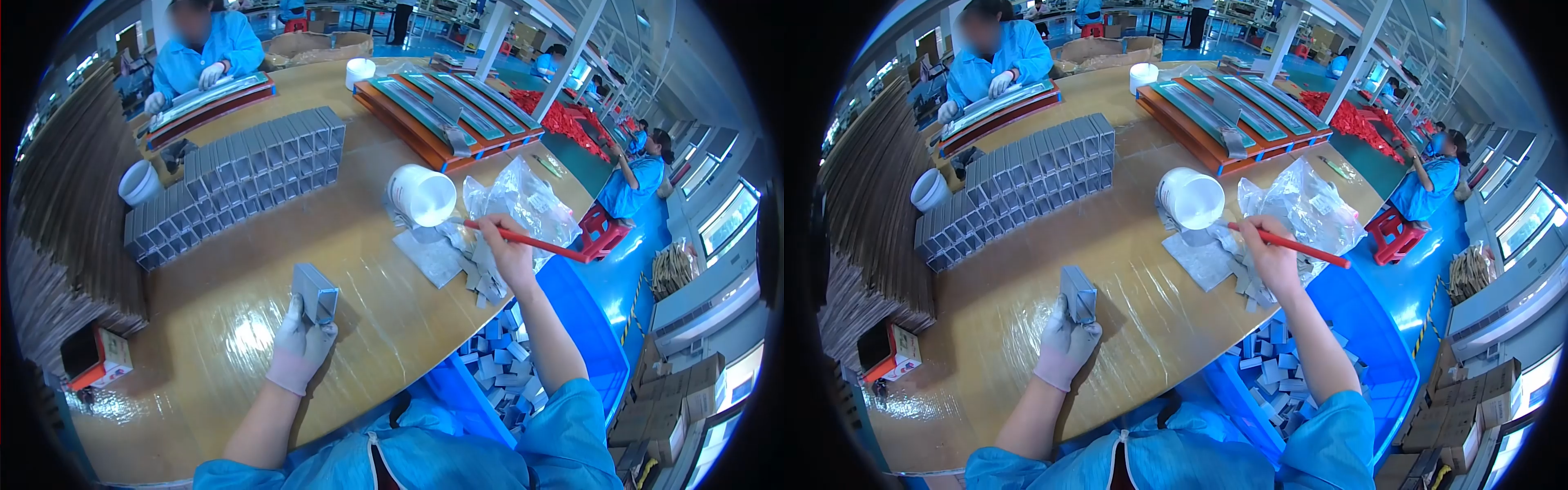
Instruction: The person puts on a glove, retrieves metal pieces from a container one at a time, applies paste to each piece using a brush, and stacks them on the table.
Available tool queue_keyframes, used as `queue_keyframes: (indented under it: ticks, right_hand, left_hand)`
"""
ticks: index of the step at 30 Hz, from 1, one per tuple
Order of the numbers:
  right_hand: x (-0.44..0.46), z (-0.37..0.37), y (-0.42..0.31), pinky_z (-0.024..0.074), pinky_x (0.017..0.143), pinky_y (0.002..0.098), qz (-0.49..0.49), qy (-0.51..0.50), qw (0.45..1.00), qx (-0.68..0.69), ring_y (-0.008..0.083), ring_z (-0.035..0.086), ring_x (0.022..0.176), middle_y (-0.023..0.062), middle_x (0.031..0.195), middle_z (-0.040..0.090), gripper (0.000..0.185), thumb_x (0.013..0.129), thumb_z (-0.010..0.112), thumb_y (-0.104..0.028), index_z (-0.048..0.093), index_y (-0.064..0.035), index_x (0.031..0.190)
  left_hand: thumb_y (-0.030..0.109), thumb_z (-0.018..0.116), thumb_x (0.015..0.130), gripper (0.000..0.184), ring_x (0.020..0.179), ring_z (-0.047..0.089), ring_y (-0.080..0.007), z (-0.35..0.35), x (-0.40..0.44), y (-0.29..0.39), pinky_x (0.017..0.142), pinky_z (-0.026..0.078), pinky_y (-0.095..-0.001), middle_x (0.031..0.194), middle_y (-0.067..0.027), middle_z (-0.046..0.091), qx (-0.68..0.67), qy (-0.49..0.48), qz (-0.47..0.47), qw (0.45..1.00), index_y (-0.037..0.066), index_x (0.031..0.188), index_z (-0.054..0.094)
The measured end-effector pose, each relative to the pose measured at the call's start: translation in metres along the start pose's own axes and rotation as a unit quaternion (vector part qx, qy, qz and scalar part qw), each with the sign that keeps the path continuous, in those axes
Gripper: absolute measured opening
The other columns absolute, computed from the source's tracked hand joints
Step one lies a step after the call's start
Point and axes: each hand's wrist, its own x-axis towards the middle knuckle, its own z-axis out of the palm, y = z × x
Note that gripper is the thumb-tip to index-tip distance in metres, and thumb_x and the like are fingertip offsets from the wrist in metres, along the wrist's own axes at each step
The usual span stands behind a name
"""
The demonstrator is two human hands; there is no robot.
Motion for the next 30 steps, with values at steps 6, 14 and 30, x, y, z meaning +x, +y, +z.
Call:
queue_keyframes:
  ticks: [6, 14, 30]
  right_hand:
    - [-0.003, -0.002, -0.018, 0.0398, 0.057, 0.0218, 0.128, 0.026, 0.956, 0.263, 0.0108, 0.048, 0.060, 0.0049, 0.068, 0.055, 0.025, 0.095, 0.055, -0.024, 0.065, -0.0018, 0.090]
    - [-0.054, 0.044, -0.036, 0.0365, 0.047, 0.0223, 0.295, -0.114, 0.792, 0.523, 0.0107, 0.045, 0.047, 0.0026, 0.055, 0.050, 0.031, 0.096, 0.054, -0.028, 0.062, -0.0004, 0.083]
    - [-0.091, 0.088, -0.083, 0.0419, 0.051, 0.0203, -0.045, -0.178, 0.967, 0.174, 0.0136, 0.052, 0.053, 0.0090, 0.069, 0.061, 0.013, 0.091, 0.059, -0.011, 0.062, 0.0009, 0.089]
  left_hand:
    - [0.022, 0.044, 0.100, 0.033, 0.088, 0.051, -0.0161, -0.015, 0.007, 0.002, 0.069, 0.040, -0.0289, 0.120, -0.0061, 0.055, -0.107, -0.047, -0.050, 0.992, 0.009, 0.130, 0.046]
    - [0.023, 0.039, 0.101, 0.028, 0.083, 0.047, -0.0186, 0.006, -0.004, 0.011, 0.074, 0.036, -0.0318, 0.119, -0.0063, 0.056, -0.246, -0.047, -0.117, 0.961, 0.011, 0.125, 0.049]
    - [0.027, 0.040, 0.100, 0.033, 0.090, 0.053, -0.0195, 0.006, -0.002, 0.012, 0.075, 0.038, -0.0314, 0.118, -0.0095, 0.059, -0.247, -0.092, -0.133, 0.956, 0.009, 0.127, 0.051]
